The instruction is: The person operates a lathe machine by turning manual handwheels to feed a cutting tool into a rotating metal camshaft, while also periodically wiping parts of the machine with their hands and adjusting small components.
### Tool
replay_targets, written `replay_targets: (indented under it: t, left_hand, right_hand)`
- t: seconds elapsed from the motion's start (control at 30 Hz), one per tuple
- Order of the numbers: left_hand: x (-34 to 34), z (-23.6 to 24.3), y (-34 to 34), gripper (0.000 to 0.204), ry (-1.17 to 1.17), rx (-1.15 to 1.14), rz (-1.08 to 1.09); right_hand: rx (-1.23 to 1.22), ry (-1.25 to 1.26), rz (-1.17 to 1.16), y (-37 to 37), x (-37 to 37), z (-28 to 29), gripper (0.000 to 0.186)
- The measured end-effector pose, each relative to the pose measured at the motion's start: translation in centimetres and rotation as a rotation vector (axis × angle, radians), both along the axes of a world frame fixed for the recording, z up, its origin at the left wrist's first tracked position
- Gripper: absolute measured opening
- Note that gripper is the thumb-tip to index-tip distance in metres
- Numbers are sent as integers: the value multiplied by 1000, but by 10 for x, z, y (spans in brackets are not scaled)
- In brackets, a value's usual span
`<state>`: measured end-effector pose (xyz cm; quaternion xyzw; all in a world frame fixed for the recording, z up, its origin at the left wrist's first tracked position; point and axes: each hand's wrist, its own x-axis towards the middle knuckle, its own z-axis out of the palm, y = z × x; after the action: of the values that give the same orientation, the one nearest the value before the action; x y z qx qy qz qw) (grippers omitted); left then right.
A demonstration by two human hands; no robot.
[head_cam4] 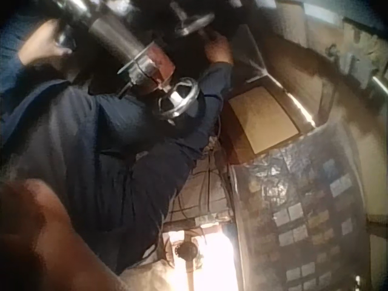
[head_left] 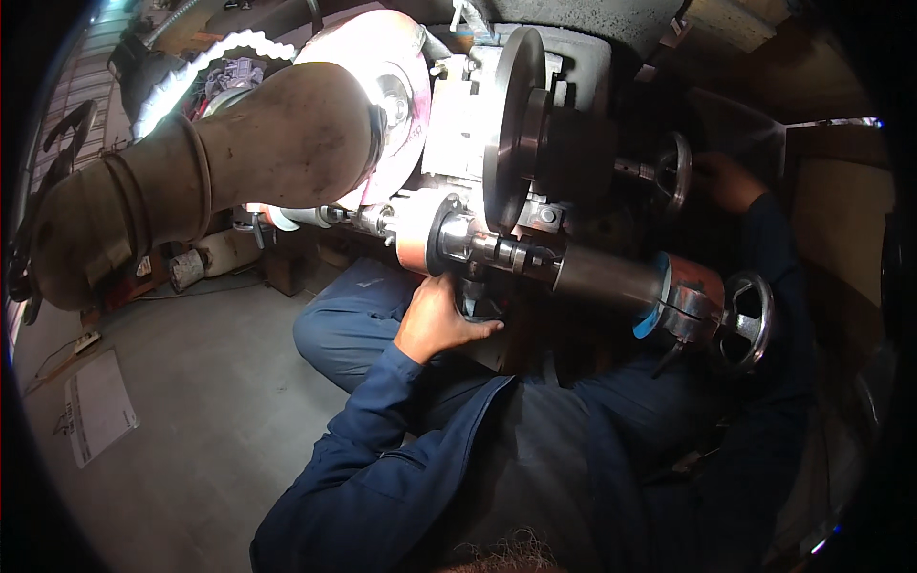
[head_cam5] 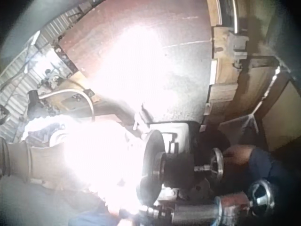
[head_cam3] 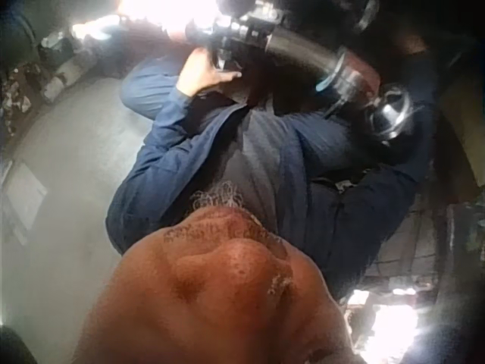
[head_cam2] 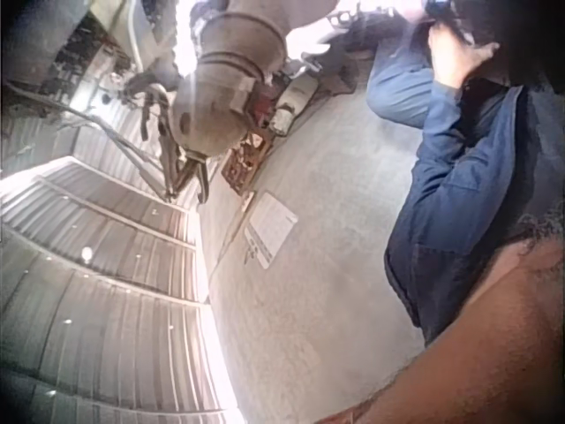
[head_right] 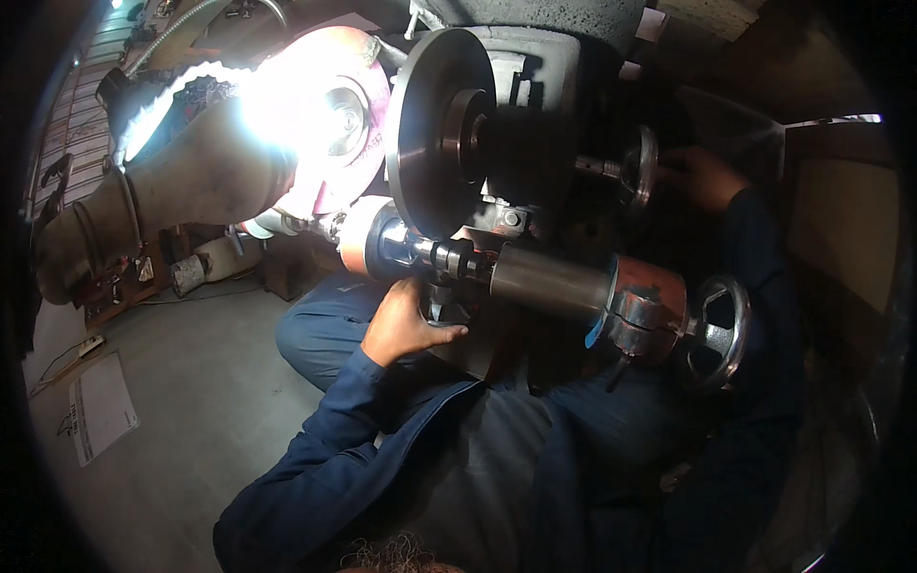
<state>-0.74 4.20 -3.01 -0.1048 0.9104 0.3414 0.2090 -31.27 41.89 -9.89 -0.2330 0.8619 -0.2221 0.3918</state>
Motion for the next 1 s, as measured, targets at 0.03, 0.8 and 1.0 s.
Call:
replay_targets:
  t: [0.03,0.8,1.0]
  left_hand:
    - [0,2,0,73,10,-16,-2]
    - [-44,42,-61,48,263,946,1011]
    - [-49,42,-51,41,327,1038,1089]
  right_hand:
    - [7,97,-6,7,1,12,39]
    - [-243,839,-746,-32,207,146,36]
    - [-217,864,-787,-37,208,145,34]
